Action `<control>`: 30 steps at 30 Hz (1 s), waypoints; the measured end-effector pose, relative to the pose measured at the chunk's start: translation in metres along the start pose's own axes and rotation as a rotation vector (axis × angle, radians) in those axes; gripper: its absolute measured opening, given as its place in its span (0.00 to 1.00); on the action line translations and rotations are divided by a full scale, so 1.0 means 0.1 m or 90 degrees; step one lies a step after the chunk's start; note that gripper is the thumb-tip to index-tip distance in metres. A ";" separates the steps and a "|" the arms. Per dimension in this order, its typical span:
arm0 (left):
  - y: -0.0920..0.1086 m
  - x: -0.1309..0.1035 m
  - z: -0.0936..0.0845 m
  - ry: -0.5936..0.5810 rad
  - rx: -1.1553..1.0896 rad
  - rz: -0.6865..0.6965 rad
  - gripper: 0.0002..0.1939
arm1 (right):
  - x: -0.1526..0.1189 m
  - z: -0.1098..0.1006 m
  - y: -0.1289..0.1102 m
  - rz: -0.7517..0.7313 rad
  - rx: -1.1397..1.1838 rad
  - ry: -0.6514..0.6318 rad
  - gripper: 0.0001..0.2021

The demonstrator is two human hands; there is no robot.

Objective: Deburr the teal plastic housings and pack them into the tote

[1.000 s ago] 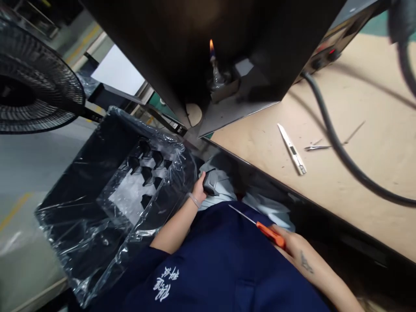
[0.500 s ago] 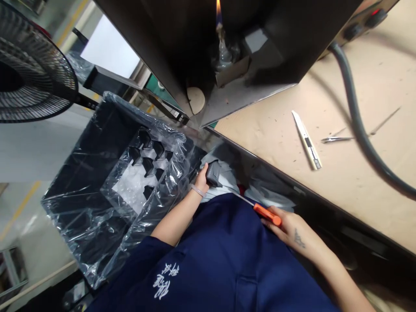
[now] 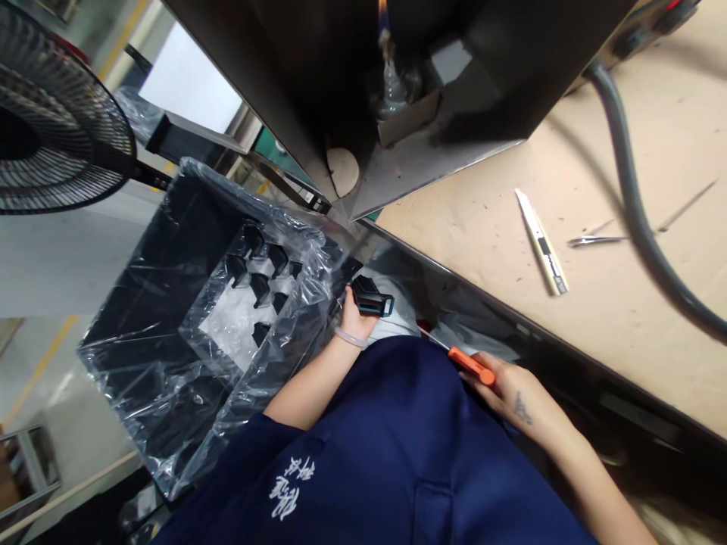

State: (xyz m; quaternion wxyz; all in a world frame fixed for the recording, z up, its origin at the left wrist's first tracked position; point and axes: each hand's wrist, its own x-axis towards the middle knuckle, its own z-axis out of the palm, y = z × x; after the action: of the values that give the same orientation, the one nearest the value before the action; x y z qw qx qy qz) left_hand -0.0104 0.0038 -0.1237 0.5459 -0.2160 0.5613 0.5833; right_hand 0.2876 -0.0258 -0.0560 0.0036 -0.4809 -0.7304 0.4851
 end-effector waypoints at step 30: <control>0.35 -0.25 -0.18 -0.281 0.725 0.445 0.30 | -0.09 -0.20 0.01 -0.042 0.090 -0.011 0.20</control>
State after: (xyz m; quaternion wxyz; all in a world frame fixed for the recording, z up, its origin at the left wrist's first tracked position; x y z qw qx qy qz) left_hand -0.0403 -0.0142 -0.0922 0.4559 0.4194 0.6922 0.3704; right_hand 0.3023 -0.0182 -0.0421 0.0471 -0.4507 -0.7101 0.5389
